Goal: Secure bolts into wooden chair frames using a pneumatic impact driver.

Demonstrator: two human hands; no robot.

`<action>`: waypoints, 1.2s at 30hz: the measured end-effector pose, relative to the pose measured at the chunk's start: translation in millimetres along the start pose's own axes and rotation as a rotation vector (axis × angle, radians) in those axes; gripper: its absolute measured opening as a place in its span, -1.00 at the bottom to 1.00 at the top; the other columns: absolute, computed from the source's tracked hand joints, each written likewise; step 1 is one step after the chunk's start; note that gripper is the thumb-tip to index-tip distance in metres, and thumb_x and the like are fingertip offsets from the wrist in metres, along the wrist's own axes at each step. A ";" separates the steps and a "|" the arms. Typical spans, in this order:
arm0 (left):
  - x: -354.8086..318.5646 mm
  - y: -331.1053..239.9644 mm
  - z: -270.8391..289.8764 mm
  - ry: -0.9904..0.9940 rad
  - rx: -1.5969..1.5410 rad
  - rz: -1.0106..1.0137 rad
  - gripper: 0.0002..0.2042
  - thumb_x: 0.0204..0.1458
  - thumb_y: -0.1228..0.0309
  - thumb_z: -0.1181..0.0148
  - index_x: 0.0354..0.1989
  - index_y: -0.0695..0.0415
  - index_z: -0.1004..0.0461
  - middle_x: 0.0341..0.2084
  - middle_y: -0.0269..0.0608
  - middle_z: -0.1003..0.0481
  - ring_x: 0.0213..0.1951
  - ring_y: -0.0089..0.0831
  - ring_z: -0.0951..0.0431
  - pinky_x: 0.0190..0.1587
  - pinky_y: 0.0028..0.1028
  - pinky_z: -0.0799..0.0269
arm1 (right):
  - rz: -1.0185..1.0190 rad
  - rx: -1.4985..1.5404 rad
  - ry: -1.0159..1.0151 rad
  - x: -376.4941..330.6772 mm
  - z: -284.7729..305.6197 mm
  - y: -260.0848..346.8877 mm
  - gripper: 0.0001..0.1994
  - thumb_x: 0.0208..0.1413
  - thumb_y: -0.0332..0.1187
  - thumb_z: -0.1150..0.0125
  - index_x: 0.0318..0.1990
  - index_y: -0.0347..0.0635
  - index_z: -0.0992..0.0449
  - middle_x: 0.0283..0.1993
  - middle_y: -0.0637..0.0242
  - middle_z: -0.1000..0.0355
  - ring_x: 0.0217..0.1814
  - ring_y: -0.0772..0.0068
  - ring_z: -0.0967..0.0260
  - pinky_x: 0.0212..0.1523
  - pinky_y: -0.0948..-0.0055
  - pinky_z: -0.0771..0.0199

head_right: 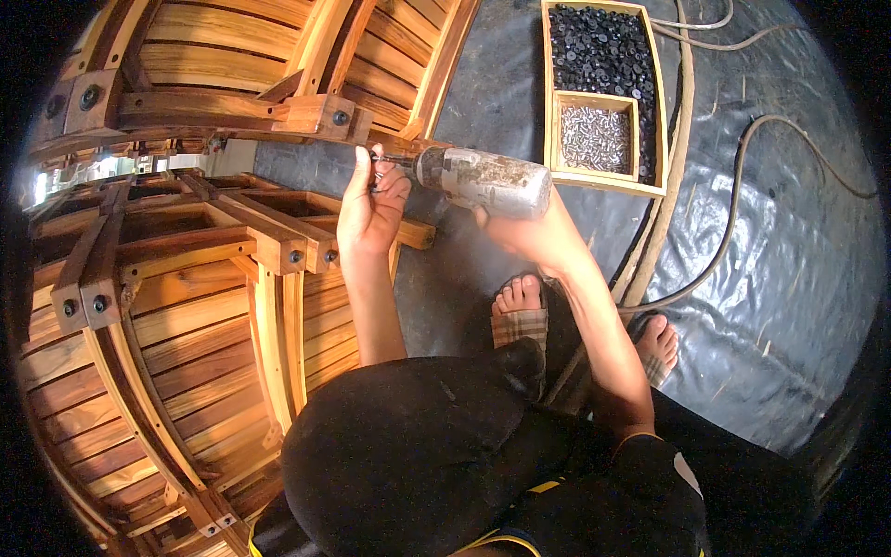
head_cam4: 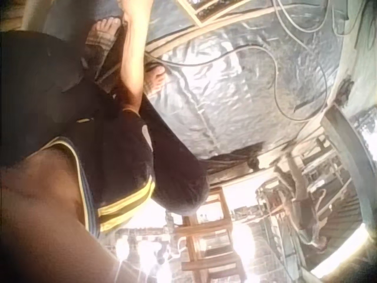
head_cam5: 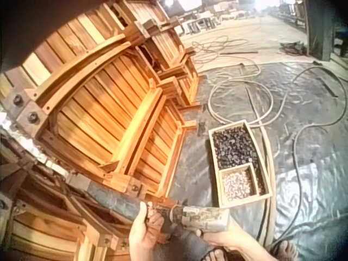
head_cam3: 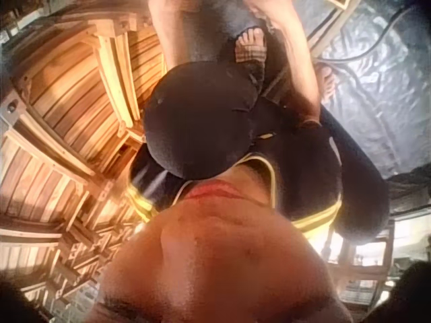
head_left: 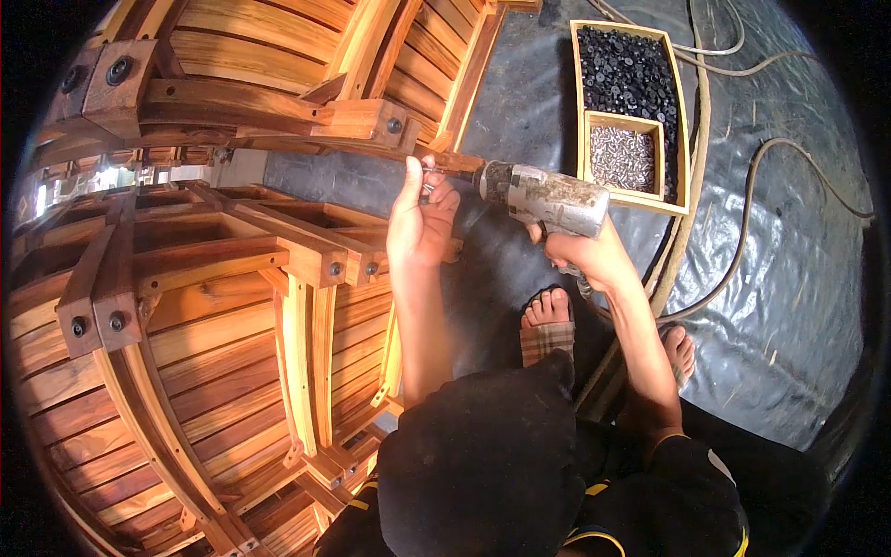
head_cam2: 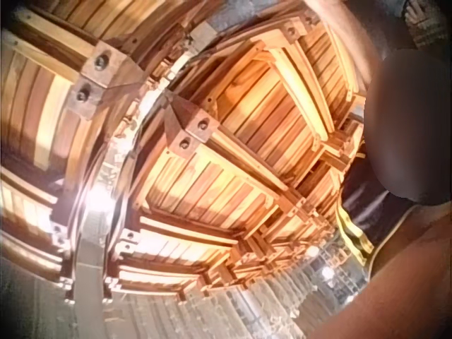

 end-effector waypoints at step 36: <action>5.4 -23.3 -17.9 -0.038 0.199 -0.334 -0.85 0.16 0.48 0.10 -0.20 0.31 -0.31 -0.54 -0.33 -0.23 -0.53 -0.55 -0.17 -0.45 -0.55 -0.12 | 0.051 0.087 -0.044 33.1 -13.2 -5.8 -0.59 -0.37 -0.68 0.02 -0.21 -0.33 -0.43 -0.50 0.35 -0.32 -0.70 0.68 -0.12 -0.75 0.67 -0.05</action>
Point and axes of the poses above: each hand's wrist, its own x-axis towards the middle knuckle, its own z-axis out of the back of the hand, y = z × x, the point moved 8 cm from there along x, towards the middle knuckle
